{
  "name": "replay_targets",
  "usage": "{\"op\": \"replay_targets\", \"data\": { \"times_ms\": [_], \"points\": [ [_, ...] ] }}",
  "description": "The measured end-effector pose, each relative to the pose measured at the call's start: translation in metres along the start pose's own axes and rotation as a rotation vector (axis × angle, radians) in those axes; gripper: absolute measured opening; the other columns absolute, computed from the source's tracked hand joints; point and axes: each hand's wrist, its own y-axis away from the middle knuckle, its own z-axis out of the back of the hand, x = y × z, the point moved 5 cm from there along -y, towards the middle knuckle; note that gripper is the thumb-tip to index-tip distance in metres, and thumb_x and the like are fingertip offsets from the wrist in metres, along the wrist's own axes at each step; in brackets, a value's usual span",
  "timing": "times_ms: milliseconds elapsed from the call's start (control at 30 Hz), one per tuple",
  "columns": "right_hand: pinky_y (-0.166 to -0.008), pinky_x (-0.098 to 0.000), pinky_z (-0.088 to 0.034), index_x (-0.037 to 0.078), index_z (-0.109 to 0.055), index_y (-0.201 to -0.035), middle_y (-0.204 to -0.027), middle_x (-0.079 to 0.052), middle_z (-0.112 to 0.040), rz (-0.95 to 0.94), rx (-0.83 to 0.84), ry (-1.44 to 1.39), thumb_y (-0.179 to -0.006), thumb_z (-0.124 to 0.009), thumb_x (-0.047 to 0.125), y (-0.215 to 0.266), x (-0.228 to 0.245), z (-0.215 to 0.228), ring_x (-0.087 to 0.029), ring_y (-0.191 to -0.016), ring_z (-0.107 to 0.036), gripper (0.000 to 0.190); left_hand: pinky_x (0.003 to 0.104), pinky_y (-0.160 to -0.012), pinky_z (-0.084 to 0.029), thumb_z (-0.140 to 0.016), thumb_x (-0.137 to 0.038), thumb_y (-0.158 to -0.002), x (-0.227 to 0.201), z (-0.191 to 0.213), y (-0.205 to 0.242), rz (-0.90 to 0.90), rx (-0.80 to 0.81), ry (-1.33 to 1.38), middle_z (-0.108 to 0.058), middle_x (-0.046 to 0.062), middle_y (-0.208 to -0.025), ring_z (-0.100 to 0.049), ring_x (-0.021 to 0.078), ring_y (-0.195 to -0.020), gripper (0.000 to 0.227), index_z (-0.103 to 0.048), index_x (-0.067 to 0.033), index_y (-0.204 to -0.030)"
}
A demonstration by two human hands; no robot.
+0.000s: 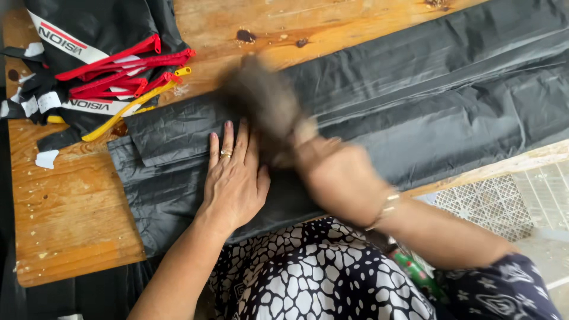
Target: The person uses a feather duster to wipe a black fabric item on a wooden table, then folds the fabric neatly by hand into a compact rectangular shape.
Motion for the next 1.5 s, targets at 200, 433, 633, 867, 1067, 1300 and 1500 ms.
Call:
{"op": "replay_targets", "data": {
  "times_ms": [200,433,633,867,1067,1300,1500],
  "points": [
    [-0.038,-0.0396,-0.041,0.013,-0.068,-0.098,-0.071,-0.005,-0.051,0.070,0.010,0.376,-0.086,-0.056,0.007,-0.007,-0.039,-0.030,-0.024,-0.052,-0.058,0.018,0.060,-0.125,-0.004,-0.038,-0.033,-0.099,0.001,0.004,0.001,-0.008,-0.047,-0.060,-0.020,0.026,-0.169,-0.012,0.0447,-0.156,0.071,-0.030,0.0041,-0.159],
    [-0.051,-0.0444,-0.036,0.032,-0.060,-0.099,-0.071,0.008,-0.050,-0.148,0.198,0.966,-0.102,-0.056,0.030,0.128,-0.283,-0.116,-0.014,-0.062,-0.054,0.006,0.060,-0.125,-0.002,-0.036,-0.034,-0.101,0.004,0.001,0.006,-0.001,0.010,-0.013,-0.016,0.027,-0.169,-0.009,0.0460,-0.156,0.070,-0.027,0.0040,-0.159],
    [-0.052,-0.0329,-0.037,0.042,-0.055,-0.094,-0.073,0.016,-0.052,-0.202,0.305,0.979,-0.100,-0.053,0.040,0.054,-0.189,-0.053,-0.006,-0.063,-0.056,0.007,0.064,-0.121,0.001,-0.038,-0.045,-0.107,0.012,0.027,0.005,0.046,0.118,0.283,-0.004,0.031,-0.169,0.000,0.0551,-0.152,0.071,-0.031,0.0059,-0.156],
    [-0.039,-0.0398,-0.049,0.014,-0.071,-0.103,-0.073,-0.003,-0.062,0.120,0.083,-0.086,-0.090,-0.057,0.017,-0.013,-0.024,-0.020,-0.024,-0.055,-0.066,0.019,0.065,-0.121,0.006,-0.037,-0.049,-0.106,0.018,0.008,0.003,0.077,0.154,0.031,-0.002,0.031,-0.169,0.003,0.0511,-0.154,0.080,-0.018,0.0064,-0.160],
    [-0.044,-0.0322,-0.042,0.025,-0.063,-0.096,-0.070,0.006,-0.053,-0.015,0.137,0.575,-0.092,-0.056,0.023,0.024,-0.149,-0.071,-0.015,-0.056,-0.061,0.008,0.064,-0.122,0.005,-0.038,-0.049,-0.105,0.020,0.006,0.007,0.049,0.096,0.036,-0.004,0.032,-0.169,0.001,0.0506,-0.155,0.080,-0.018,0.0066,-0.160],
    [-0.098,-0.0453,-0.052,-0.009,-0.072,-0.139,-0.123,-0.031,-0.073,-0.272,0.189,-0.304,-0.096,-0.058,-0.004,0.037,-0.273,-0.052,-0.045,-0.112,-0.069,0.046,0.062,-0.125,-0.010,-0.041,-0.053,-0.102,0.021,-0.001,0.010,0.025,-0.114,-0.117,-0.021,0.029,-0.166,-0.015,0.0476,-0.155,0.080,-0.030,0.0038,-0.158],
    [-0.087,-0.0439,-0.053,-0.004,-0.075,-0.129,-0.116,-0.019,-0.074,0.015,0.194,-0.361,-0.083,-0.053,-0.010,-0.056,-0.191,0.070,-0.039,-0.104,-0.071,0.051,0.061,-0.125,-0.011,-0.044,-0.051,-0.102,0.014,0.006,0.012,0.034,-0.137,-0.063,-0.023,0.027,-0.167,-0.016,0.0467,-0.155,0.079,-0.031,0.0041,-0.157]
  ]
}}
